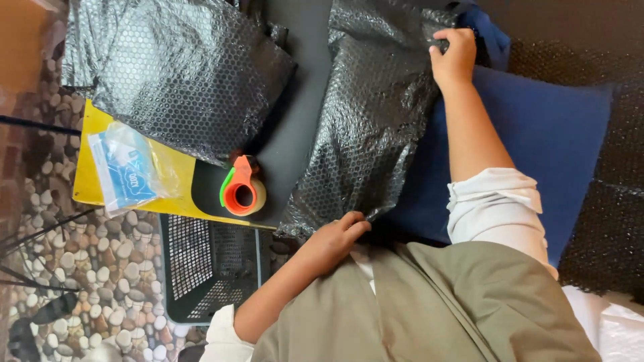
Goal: Wrapping a blue pillow in black bubble wrap and securing it with tape for shipping.
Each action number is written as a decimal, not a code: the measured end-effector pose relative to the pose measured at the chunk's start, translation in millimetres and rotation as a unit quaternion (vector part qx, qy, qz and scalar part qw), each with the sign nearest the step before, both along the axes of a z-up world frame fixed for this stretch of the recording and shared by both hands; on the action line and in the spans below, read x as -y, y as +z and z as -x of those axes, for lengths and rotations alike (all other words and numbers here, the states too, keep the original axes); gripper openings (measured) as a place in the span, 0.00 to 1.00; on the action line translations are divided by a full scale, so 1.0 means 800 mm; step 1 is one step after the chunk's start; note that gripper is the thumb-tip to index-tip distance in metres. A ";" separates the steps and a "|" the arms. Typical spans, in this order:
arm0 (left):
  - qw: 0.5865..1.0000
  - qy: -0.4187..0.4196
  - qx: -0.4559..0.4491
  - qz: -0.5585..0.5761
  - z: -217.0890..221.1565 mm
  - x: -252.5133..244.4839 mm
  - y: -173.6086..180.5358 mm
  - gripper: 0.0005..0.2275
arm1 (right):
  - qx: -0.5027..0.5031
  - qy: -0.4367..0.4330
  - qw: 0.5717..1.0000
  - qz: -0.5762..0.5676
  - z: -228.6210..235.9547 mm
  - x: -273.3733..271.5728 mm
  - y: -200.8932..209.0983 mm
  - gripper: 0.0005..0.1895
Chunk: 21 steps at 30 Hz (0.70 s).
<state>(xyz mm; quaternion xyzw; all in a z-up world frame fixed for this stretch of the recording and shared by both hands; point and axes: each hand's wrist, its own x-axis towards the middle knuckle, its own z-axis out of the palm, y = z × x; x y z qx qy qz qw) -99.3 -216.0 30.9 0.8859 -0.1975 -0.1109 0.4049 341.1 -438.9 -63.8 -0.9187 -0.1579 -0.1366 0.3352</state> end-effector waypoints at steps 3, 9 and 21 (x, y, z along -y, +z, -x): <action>0.997 -0.014 0.005 -0.076 0.004 0.030 -0.036 0.24 | 0.114 0.005 0.993 0.028 0.055 -0.028 0.032 0.15; 0.974 0.040 -0.162 0.151 0.011 0.032 -0.015 0.20 | 0.059 0.213 0.963 0.153 0.256 -0.075 0.122 0.33; 0.952 0.303 -0.022 0.021 -0.023 -0.085 -0.047 0.42 | -0.089 0.269 0.943 0.176 0.382 0.034 0.067 0.61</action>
